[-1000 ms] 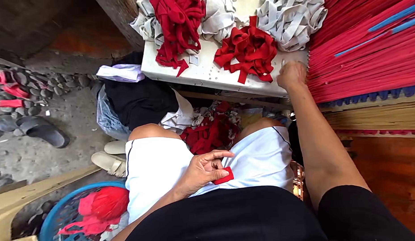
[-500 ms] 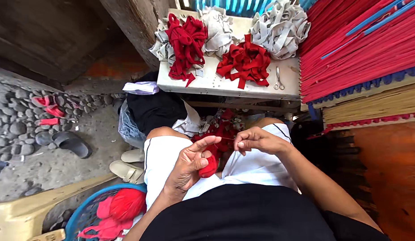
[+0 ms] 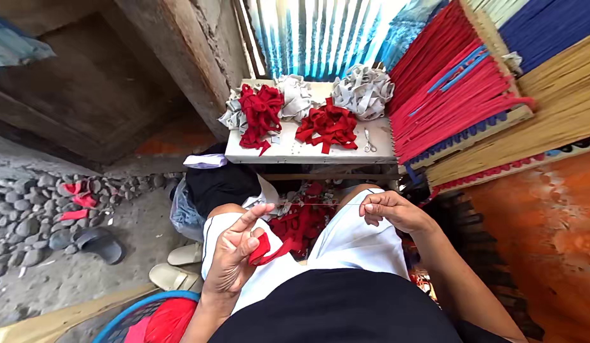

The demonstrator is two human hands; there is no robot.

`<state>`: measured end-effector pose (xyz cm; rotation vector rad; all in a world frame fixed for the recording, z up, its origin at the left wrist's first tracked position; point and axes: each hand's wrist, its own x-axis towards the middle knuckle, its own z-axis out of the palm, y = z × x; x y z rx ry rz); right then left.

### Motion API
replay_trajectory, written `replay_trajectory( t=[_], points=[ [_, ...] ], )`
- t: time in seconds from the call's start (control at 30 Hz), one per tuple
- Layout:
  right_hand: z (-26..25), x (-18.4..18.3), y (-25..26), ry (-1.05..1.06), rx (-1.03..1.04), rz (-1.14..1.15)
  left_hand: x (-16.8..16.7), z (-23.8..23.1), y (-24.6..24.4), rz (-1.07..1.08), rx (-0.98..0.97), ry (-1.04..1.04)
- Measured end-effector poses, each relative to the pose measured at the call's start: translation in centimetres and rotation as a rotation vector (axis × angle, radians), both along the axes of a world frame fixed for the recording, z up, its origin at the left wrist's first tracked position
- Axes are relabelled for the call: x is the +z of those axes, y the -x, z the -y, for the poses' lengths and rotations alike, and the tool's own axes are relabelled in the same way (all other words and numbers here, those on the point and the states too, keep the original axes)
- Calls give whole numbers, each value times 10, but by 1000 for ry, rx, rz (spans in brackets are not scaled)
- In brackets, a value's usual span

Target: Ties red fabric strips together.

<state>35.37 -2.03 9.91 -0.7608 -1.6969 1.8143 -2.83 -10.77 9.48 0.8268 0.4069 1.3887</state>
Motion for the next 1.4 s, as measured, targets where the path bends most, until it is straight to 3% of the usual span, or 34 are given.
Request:
replay_trajectory(
  t=[0.33, 0.57, 0.8, 0.97, 1.17, 1.4],
  points=[
    [9, -3, -41, 30, -259, 66, 0, 0, -7, -14, -19, -35],
    [13, -8, -53, 136, -549, 95, 7, 2, -16, -16, -45, -1],
    [10, -8, -44, 351, -867, -42, 8, 6, -23, 13, -59, 47],
    [4, 2, -32, 251, -1090, -225, 3, 6, -33, 24, -121, 58],
    [11, 22, 3, -92, -829, -227, -4, 5, -44, 77, -163, 78],
    [36, -4, 78, -265, -387, -40, -13, 3, -47, 214, -210, 157]
  ],
)
